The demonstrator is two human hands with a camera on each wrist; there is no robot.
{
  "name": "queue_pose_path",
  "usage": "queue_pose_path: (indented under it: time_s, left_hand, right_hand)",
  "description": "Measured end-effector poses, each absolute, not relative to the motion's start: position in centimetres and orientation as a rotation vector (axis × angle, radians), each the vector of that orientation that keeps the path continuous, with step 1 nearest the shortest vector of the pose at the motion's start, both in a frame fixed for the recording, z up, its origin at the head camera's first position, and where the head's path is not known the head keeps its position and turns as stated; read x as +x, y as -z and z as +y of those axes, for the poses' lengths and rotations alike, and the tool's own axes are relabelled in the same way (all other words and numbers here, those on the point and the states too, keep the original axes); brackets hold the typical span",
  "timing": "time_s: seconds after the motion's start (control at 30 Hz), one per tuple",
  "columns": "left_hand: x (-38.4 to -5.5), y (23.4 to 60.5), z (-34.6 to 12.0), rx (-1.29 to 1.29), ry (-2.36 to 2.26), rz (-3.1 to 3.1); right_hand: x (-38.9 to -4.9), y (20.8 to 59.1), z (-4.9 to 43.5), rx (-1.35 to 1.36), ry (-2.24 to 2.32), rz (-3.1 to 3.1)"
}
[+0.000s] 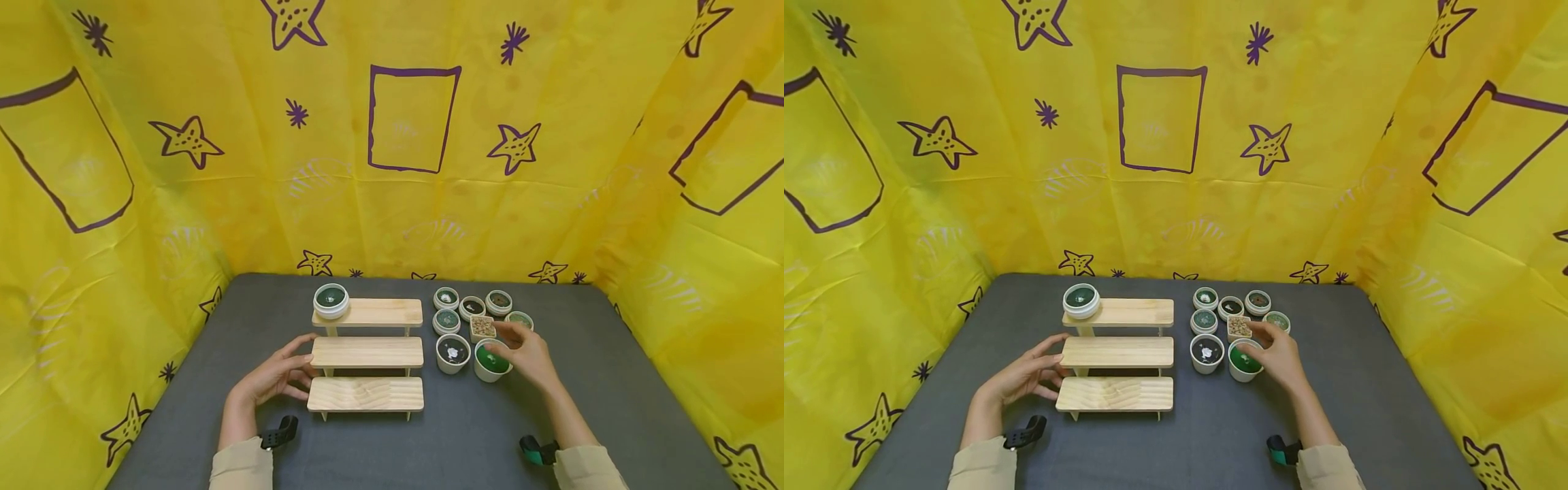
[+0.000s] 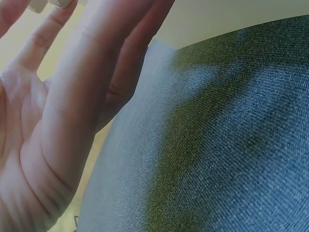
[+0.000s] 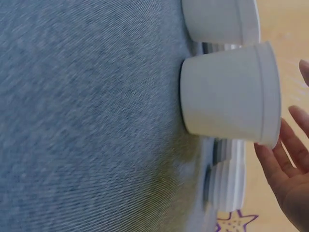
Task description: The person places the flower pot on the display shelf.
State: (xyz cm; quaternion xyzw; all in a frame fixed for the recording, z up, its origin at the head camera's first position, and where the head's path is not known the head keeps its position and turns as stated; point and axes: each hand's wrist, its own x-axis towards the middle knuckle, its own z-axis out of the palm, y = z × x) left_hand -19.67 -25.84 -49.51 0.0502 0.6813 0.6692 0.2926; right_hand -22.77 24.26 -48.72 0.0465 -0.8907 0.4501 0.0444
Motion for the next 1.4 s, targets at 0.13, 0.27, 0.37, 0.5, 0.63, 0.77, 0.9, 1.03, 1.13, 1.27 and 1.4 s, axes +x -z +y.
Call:
queue_pose_path:
  time_s: [0.13,0.27,0.37,0.5,0.63,0.77,0.9,1.03,1.13,1.27,1.4]
  left_hand:
    - [-19.6,49.5,-25.8,0.133,-1.783,1.822]
    - [-19.6,49.6,-25.8,0.131,-1.784,1.825]
    - [-19.6,49.6,-25.9,0.131,-1.782,1.829]
    - [-19.5,49.6,-25.9,0.132,-1.783,1.827]
    - [-19.6,49.6,-25.9,0.133,-1.787,1.816]
    - [-19.6,49.6,-25.9,0.133,-1.788,1.816]
    - [-19.7,49.6,-25.9,0.136,-1.786,1.811]
    - [-19.8,49.6,-25.9,0.144,-1.783,1.815]
    - [-19.8,49.5,-25.9,0.151,-1.779,1.825]
    - [-19.8,49.5,-25.9,0.142,-1.774,1.829]
    - [-19.7,49.6,-25.8,0.133,-1.775,1.828]
  right_hand:
    - [-22.7,49.2,24.7,0.165,-1.335,-2.742]
    - [-22.7,49.6,25.2,0.183,-1.293,-2.767]
    - [-22.6,49.7,25.4,0.186,-1.293,-2.790]
    - [-22.4,50.1,25.7,0.187,-1.340,-2.815]
    - [-22.3,50.6,26.1,0.201,-1.383,-2.839]
    - [-22.2,50.8,26.2,0.200,-1.412,-2.867]
    - [-21.9,50.9,26.1,0.209,-1.436,-2.881]
    - [-21.7,51.0,26.1,0.215,-1.461,-2.873]
    - [-21.6,51.1,26.1,0.216,-1.466,-2.865]
    - [-21.6,51.5,26.2,0.224,-1.469,-2.854]
    - [-21.6,51.9,26.2,0.231,-1.473,-2.841]
